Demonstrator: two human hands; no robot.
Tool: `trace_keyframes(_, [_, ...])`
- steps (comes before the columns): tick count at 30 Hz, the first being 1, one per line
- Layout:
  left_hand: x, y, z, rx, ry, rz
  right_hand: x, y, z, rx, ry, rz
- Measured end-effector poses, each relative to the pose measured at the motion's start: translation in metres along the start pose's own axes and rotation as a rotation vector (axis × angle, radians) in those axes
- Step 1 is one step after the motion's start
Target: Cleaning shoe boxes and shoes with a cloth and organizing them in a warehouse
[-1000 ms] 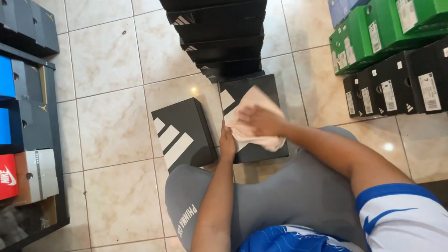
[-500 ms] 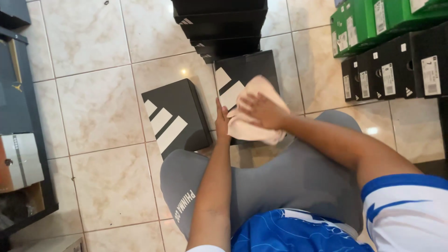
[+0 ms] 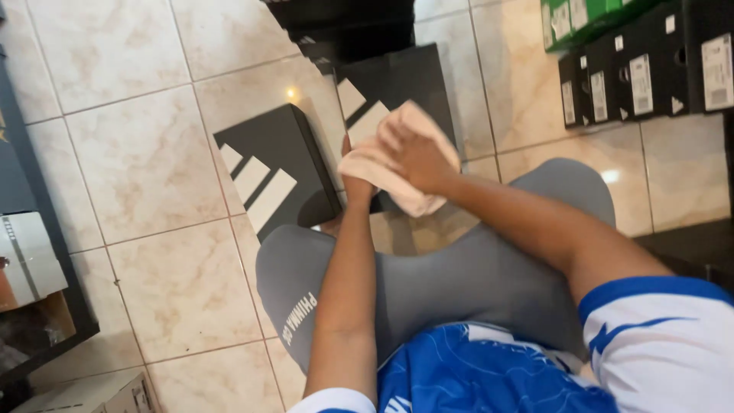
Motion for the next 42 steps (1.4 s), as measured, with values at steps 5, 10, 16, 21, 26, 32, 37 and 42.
trace_keyframes(5, [-0.033, 0.006, 0.008, -0.037, -0.073, -0.017, -0.172, -0.041, -0.038, -0.104, -0.213, -0.696])
trace_keyframes(10, [-0.044, 0.003, 0.004, -0.023, -0.168, 0.034, -0.187, -0.081, -0.007, -0.108, -1.259, -0.839])
trace_keyframes(16, [-0.018, -0.008, -0.005, -0.054, -0.171, 0.053, -0.146, 0.018, -0.032, 0.019, -1.081, -1.003])
trace_keyframes(21, [-0.011, -0.006, -0.006, -0.04, -0.17, 0.136, -0.08, 0.093, -0.013, -0.1, -1.148, -1.278])
trace_keyframes(26, [-0.017, -0.004, -0.003, -0.044, -0.154, 0.174, -0.04, 0.115, -0.024, -0.903, -1.483, -1.803])
trace_keyframes(32, [-0.024, -0.003, 0.003, -0.068, -0.102, 0.14, 0.002, 0.097, -0.095, -1.115, -1.78, -1.731])
trace_keyframes(37, [-0.006, -0.005, -0.001, -0.078, -0.107, 0.145, -0.042, 0.135, -0.153, -1.035, -1.807, -1.738])
trace_keyframes(42, [-0.006, -0.004, -0.004, -0.086, -0.102, 0.145, -0.16, 0.211, -0.125, -1.324, -1.609, -1.583])
Point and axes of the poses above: each hand's wrist, its own y-axis away from the middle knuckle, its own z-axis out of the back of the hand, x = y × z, the point moved 8 cm from there along -y, towards the middle knuckle, and after that the axes turned 8 degrees about -z, right-handed, at the moved point
